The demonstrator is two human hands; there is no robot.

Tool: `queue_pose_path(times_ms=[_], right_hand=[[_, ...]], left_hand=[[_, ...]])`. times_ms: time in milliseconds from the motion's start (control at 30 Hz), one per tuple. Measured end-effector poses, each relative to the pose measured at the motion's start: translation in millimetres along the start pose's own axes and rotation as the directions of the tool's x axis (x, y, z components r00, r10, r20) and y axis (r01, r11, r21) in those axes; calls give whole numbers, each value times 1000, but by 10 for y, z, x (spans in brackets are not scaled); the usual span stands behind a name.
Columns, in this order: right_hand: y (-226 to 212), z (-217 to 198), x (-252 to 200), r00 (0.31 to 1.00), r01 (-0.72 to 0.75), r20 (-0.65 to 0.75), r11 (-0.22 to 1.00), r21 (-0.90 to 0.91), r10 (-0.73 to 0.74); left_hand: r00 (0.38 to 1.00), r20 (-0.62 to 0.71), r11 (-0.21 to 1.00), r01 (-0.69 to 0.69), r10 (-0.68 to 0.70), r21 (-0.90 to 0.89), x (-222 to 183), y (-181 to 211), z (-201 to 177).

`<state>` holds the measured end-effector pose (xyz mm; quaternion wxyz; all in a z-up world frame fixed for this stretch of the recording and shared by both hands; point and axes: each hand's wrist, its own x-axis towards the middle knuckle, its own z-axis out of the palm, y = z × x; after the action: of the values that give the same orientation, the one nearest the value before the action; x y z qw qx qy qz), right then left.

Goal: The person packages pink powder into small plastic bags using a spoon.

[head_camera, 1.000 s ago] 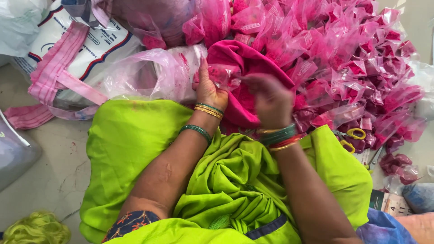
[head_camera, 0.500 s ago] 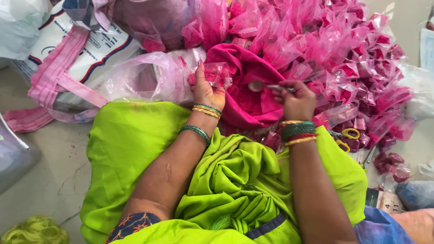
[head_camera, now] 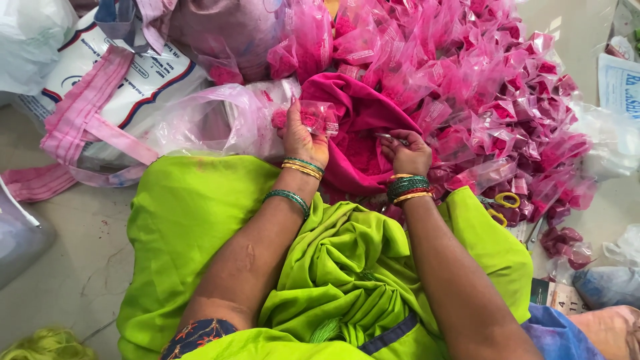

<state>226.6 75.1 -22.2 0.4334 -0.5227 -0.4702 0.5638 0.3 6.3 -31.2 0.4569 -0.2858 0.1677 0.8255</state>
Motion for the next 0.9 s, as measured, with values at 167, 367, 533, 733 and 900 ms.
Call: queue_pose_path(times_ms=[167,367,533,733,900], right_hand=[[-20,40,-31,983,-183,9,983,16,182],[-51,8,-81,920,-391,24,919,44,391],[-209,-65,-116,893,-447,-30,893,53,449],[-463,-128,-265,886,-451,-79,888,91,458],[-809,-96,-421,928,-372,36,914,160,371]], left_hand=[[1000,8,1000,-22,22,11,-3,-9,8],[1000,28,1000,-5,5,17,35,-19,-39],[997,63,999,37,-37,6,13,3,-31],[997,77,999,28,-29,16,-62,20,32],[995,63,997,76,-75,-14,96,-59,-86]])
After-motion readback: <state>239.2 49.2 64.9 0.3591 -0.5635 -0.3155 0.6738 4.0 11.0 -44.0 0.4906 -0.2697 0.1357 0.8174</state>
